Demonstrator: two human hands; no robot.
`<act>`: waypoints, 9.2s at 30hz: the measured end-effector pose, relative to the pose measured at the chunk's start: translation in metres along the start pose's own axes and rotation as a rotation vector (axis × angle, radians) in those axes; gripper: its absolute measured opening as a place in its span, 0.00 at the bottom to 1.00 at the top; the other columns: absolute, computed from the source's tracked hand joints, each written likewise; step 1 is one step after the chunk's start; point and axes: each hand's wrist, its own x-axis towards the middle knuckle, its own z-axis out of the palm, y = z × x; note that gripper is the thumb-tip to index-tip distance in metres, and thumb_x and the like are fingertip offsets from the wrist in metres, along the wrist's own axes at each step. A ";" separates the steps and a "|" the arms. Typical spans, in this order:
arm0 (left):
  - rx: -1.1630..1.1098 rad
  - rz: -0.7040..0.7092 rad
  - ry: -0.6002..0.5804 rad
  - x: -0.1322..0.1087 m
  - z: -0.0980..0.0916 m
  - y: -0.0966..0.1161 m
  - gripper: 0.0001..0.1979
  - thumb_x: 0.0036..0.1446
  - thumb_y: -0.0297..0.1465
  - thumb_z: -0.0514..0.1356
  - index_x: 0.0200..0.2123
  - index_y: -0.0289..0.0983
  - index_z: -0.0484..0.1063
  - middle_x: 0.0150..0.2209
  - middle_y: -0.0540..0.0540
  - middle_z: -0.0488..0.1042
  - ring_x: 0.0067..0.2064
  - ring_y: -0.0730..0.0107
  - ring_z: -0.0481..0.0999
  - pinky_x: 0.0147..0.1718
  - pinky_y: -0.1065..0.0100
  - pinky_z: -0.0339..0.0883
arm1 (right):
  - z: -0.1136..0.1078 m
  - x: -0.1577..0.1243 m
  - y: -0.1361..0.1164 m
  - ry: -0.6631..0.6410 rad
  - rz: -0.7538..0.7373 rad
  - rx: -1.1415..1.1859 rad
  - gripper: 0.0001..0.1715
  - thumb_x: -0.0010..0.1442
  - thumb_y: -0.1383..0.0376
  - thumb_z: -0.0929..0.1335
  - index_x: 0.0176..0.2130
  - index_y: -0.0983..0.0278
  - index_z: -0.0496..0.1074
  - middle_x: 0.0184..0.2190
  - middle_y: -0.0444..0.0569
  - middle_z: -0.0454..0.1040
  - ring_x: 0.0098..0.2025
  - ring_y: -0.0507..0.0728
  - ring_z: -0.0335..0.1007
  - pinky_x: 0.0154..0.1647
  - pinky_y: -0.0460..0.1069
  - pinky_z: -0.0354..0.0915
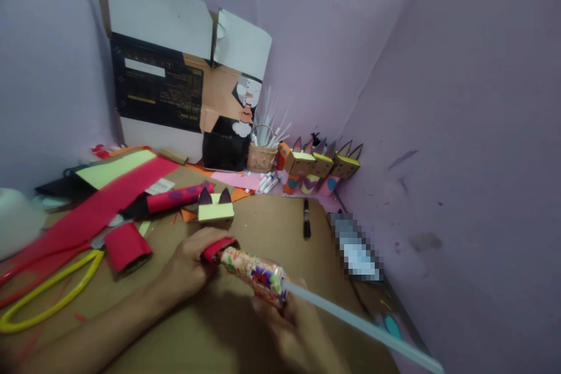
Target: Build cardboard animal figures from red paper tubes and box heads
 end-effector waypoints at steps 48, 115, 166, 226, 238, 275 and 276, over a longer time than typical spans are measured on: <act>0.082 -0.064 -0.018 0.001 0.000 0.001 0.20 0.45 0.18 0.53 0.42 0.36 0.70 0.40 0.44 0.75 0.42 0.61 0.73 0.42 0.60 0.67 | -0.005 0.002 -0.001 -0.093 -0.062 -0.099 0.19 0.56 0.52 0.66 0.42 0.61 0.75 0.41 0.53 0.75 0.44 0.60 0.72 0.48 0.53 0.66; -0.204 -0.304 0.044 0.003 -0.002 0.003 0.13 0.49 0.29 0.59 0.40 0.38 0.68 0.38 0.47 0.76 0.40 0.65 0.74 0.41 0.64 0.66 | -0.011 0.019 -0.009 0.142 -0.070 0.006 0.22 0.50 0.54 0.70 0.40 0.66 0.73 0.25 0.47 0.72 0.21 0.51 0.62 0.19 0.44 0.59; -0.217 -0.152 -0.096 -0.013 -0.008 0.037 0.15 0.56 0.32 0.56 0.48 0.39 0.72 0.45 0.44 0.77 0.46 0.62 0.75 0.45 0.66 0.68 | 0.027 0.069 -0.023 -0.319 -0.194 0.512 0.45 0.35 0.72 0.78 0.52 0.57 0.66 0.31 0.42 0.78 0.33 0.54 0.74 0.35 0.48 0.68; -0.751 -0.459 0.199 0.062 -0.065 0.034 0.27 0.39 0.35 0.68 0.44 0.31 0.69 0.37 0.41 0.78 0.38 0.55 0.77 0.36 0.60 0.71 | 0.038 0.068 -0.017 -0.043 -0.017 0.394 0.24 0.40 0.53 0.75 0.31 0.64 0.66 0.23 0.40 0.64 0.26 0.50 0.60 0.27 0.46 0.61; -0.801 -0.432 0.112 0.079 -0.061 0.056 0.23 0.36 0.30 0.68 0.40 0.32 0.71 0.33 0.46 0.78 0.40 0.59 0.76 0.35 0.68 0.68 | 0.043 0.063 -0.023 -0.239 0.022 0.633 0.26 0.39 0.56 0.76 0.35 0.65 0.68 0.26 0.44 0.72 0.27 0.52 0.69 0.28 0.49 0.67; -0.726 -0.202 -0.069 0.054 -0.051 0.052 0.30 0.43 0.27 0.67 0.52 0.37 0.66 0.49 0.43 0.74 0.52 0.53 0.70 0.42 0.66 0.69 | 0.045 0.060 -0.024 -0.296 -0.035 0.477 0.24 0.38 0.55 0.76 0.34 0.63 0.72 0.29 0.44 0.74 0.30 0.52 0.67 0.38 0.51 0.62; -0.717 -0.205 -0.070 0.054 -0.051 0.052 0.30 0.43 0.27 0.67 0.52 0.37 0.66 0.49 0.43 0.74 0.53 0.52 0.70 0.42 0.66 0.69 | 0.045 0.060 -0.024 -0.300 -0.035 0.474 0.23 0.38 0.54 0.76 0.33 0.63 0.72 0.29 0.44 0.74 0.29 0.52 0.67 0.38 0.51 0.62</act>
